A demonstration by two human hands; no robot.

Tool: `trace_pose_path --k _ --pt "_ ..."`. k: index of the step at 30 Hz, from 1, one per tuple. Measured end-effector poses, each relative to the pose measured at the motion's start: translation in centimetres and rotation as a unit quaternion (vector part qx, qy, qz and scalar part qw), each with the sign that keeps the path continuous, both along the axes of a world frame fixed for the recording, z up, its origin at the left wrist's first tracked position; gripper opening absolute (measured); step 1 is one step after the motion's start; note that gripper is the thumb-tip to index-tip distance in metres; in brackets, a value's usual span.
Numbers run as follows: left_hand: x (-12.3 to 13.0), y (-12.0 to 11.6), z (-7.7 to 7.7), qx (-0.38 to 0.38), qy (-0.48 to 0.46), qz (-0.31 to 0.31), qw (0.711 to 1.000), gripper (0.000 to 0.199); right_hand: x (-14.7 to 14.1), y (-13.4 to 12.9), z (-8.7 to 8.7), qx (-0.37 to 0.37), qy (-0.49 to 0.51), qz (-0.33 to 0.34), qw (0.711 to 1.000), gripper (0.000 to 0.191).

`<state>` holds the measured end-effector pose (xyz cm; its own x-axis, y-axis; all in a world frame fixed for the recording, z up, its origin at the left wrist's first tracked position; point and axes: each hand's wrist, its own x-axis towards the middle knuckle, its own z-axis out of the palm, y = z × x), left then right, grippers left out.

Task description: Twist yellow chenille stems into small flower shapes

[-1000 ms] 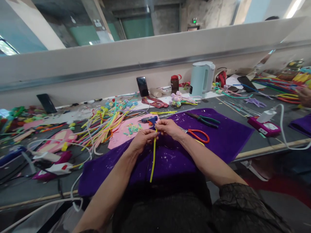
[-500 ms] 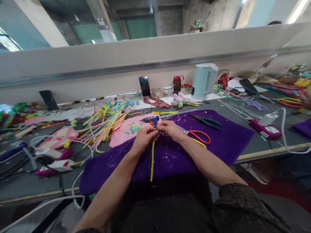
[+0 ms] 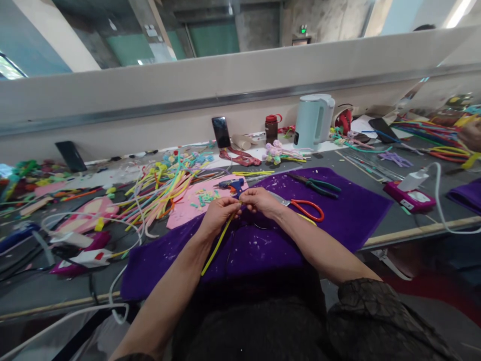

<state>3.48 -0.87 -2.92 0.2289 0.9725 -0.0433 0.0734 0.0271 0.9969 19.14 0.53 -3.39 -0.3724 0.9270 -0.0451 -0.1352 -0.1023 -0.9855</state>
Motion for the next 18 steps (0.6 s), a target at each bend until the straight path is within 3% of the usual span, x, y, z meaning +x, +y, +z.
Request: trace_pose_path --k 8,13,18 --pt "0.04 -0.14 0.23 0.001 -0.021 0.002 1.000 0.017 -0.43 -0.19 0.16 0.008 0.012 -0.032 0.999 0.020" --pt "-0.08 -0.01 0.45 -0.031 -0.035 -0.007 0.999 0.021 -0.46 -0.26 0.15 0.034 0.010 -0.045 0.998 0.022" --pt "-0.38 0.25 0.56 -0.087 -0.058 -0.029 0.994 0.028 -0.31 -0.03 -0.03 0.007 0.044 -0.036 0.998 0.024"
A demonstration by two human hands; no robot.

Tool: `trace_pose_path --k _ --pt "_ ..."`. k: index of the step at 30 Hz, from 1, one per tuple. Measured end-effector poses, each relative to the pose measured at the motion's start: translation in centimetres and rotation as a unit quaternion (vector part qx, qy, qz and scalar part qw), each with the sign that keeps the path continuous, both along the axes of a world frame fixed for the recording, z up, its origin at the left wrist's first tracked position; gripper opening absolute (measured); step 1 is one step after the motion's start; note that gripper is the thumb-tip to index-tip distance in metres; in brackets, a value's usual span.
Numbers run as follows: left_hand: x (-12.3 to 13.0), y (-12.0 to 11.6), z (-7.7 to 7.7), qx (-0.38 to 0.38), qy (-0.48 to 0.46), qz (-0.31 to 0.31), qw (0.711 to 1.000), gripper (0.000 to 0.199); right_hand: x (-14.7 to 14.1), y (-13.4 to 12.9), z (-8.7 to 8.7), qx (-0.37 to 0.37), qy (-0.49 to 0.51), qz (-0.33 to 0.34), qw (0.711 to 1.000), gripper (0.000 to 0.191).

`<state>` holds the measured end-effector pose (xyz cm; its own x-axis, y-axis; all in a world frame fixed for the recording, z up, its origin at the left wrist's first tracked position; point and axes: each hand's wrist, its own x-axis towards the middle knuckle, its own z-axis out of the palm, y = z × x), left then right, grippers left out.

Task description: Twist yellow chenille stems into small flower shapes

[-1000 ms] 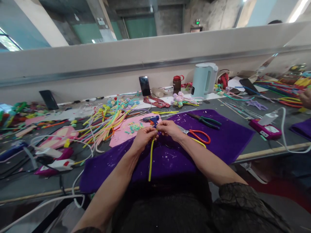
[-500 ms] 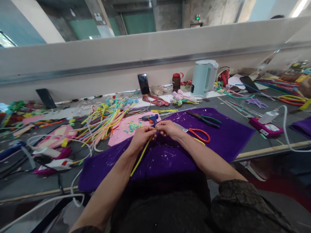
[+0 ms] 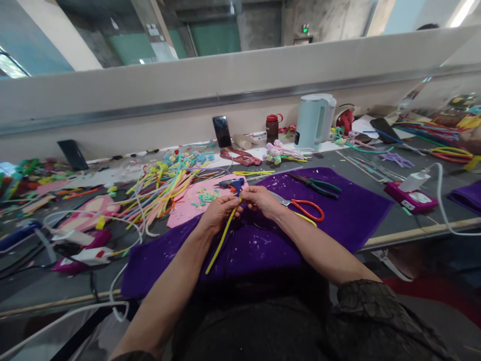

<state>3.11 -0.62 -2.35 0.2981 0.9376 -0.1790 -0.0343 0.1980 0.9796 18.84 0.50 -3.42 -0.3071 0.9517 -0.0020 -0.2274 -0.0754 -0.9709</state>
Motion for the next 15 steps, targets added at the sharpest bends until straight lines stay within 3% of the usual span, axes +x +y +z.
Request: trace_pose_path --k 5,15 --pt "-0.17 0.11 -0.12 -0.002 -0.010 -0.012 1.000 0.030 -0.11 -0.08 0.11 -0.011 0.003 -0.001 1.000 0.027" --pt "-0.14 -0.05 0.00 0.012 0.006 -0.016 1.000 0.032 -0.02 -0.68 0.88 0.036 -0.037 0.000 0.999 0.025"
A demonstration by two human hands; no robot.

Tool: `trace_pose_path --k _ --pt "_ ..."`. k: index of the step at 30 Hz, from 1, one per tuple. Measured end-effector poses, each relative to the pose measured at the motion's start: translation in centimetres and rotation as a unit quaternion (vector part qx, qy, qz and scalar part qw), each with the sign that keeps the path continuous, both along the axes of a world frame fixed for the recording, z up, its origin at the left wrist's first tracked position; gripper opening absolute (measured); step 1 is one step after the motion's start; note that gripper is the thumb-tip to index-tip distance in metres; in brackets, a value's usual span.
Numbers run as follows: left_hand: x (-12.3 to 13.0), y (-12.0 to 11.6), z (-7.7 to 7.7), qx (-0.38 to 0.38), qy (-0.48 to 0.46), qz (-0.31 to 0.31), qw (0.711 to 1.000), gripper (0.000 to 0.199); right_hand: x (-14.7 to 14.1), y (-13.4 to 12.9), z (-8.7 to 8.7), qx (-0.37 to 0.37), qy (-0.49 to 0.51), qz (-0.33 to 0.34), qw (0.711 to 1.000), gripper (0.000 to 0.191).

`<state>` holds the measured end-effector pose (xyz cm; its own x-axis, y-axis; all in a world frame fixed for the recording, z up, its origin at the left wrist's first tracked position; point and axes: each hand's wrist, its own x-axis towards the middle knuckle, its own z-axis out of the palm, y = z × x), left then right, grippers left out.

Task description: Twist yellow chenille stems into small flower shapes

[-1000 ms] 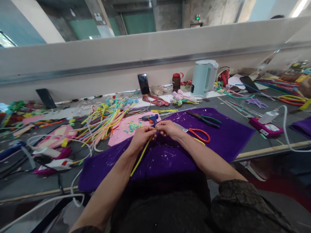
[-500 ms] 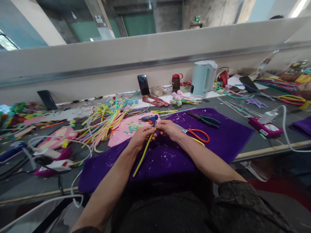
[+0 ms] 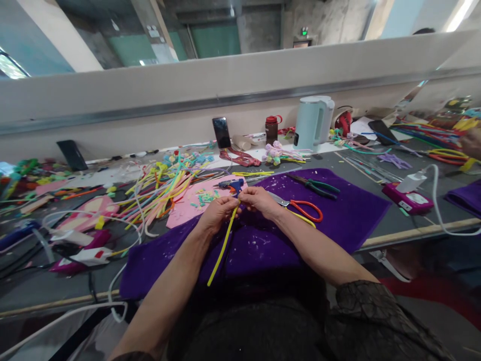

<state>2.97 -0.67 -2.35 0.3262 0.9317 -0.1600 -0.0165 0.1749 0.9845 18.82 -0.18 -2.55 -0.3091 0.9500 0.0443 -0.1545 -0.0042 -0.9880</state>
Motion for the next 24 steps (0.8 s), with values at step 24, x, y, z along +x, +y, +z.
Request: trace_pose_path --k 24 --pt "0.25 0.04 -0.08 0.012 0.004 0.012 1.000 0.032 0.08 0.29 0.03 0.022 -0.044 -0.006 0.999 0.020"
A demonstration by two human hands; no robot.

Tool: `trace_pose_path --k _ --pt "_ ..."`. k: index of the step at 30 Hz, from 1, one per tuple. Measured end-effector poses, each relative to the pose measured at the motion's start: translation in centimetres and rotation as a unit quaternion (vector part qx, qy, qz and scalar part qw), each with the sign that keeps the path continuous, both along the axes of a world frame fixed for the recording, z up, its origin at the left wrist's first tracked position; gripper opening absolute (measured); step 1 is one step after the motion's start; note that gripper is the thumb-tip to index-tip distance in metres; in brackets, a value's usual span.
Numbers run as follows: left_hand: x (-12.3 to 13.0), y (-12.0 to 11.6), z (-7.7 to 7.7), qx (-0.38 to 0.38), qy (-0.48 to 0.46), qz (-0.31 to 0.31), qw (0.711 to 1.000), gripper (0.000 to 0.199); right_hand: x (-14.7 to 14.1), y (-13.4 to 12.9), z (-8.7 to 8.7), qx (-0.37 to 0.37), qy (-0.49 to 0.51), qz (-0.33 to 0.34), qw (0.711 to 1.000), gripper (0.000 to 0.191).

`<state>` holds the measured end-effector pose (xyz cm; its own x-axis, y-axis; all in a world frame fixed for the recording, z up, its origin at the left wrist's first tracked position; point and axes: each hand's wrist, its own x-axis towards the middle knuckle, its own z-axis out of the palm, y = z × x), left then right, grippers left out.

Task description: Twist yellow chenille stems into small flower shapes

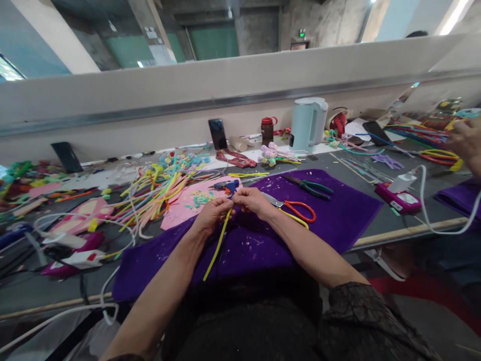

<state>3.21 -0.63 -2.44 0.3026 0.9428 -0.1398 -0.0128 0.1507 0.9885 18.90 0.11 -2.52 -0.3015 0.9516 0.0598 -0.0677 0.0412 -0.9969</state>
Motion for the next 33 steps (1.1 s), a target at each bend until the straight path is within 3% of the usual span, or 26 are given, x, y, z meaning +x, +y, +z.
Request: trace_pose_path --k 6,15,33 --pt "0.00 0.00 0.00 0.032 0.018 -0.009 0.999 0.028 0.07 -0.05 0.21 0.010 0.008 0.003 1.000 0.019" --pt "0.13 0.19 -0.41 0.034 0.044 0.007 0.998 0.027 0.16 -0.07 0.35 0.039 -0.021 0.006 0.999 0.017" --pt "-0.10 0.14 -0.51 0.038 0.038 -0.018 0.998 0.028 0.17 0.11 0.11 0.044 -0.036 0.004 0.998 0.015"
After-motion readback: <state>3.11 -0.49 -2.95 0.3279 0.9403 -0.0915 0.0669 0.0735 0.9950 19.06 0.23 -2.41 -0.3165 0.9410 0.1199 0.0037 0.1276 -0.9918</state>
